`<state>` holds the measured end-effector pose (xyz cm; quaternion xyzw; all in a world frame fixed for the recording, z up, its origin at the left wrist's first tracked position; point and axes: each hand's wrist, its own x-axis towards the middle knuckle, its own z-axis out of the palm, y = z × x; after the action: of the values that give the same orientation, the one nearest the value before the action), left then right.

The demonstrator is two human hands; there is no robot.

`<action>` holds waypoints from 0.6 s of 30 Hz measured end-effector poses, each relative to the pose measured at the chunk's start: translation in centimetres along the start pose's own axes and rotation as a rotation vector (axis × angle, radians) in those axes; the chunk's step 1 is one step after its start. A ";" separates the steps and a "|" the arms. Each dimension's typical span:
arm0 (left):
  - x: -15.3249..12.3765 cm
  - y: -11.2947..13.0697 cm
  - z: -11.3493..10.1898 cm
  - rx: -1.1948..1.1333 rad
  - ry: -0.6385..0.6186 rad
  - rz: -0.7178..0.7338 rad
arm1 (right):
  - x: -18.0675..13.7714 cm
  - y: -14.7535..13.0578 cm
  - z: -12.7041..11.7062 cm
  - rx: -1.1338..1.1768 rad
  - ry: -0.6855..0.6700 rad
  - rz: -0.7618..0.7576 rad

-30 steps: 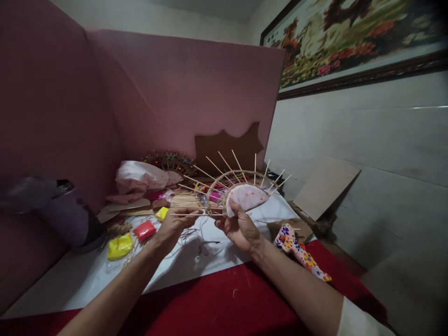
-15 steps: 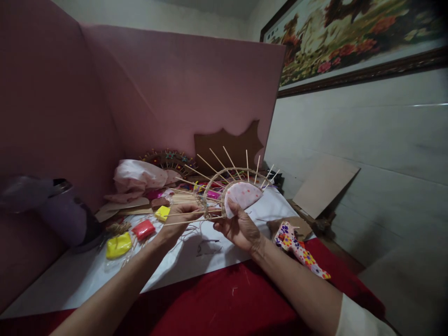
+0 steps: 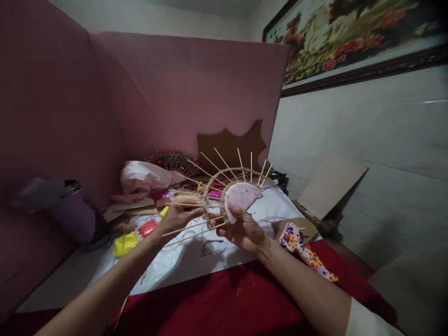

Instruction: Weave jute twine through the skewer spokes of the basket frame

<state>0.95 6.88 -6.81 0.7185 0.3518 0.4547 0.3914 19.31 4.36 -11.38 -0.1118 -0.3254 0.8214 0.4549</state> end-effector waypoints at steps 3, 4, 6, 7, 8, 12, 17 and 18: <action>0.0 0.0 -0.2 0.044 0.001 0.011 | 0.0 0.0 0.0 -0.024 0.005 -0.029; 0.1 -0.1 -0.5 0.061 0.000 0.008 | 0.0 0.1 0.0 -0.035 0.013 -0.037; 0.3 -0.4 -1.2 0.094 0.012 -0.010 | 0.0 0.0 0.0 -0.055 0.031 -0.047; 0.4 -0.5 -1.7 0.110 0.022 -0.024 | 0.0 0.0 -0.1 -0.062 0.038 -0.047; 0.5 -0.5 -2.2 0.125 0.034 -0.040 | 0.0 0.0 -0.1 -0.066 0.043 -0.045; 0.7 -0.2 -4.4 0.151 0.045 -0.102 | 0.0 0.0 0.0 -0.049 0.058 -0.042; 0.4 1.0 -6.2 0.100 0.058 -0.147 | 0.0 0.0 0.1 -0.079 0.071 -0.057; 0.2 1.2 -6.4 0.090 0.099 -0.136 | 0.0 0.0 0.1 -0.084 0.074 -0.056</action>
<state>-4.76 8.11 -3.84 0.6866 0.4388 0.4456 0.3707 19.27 4.33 -11.34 -0.1518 -0.3456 0.7893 0.4842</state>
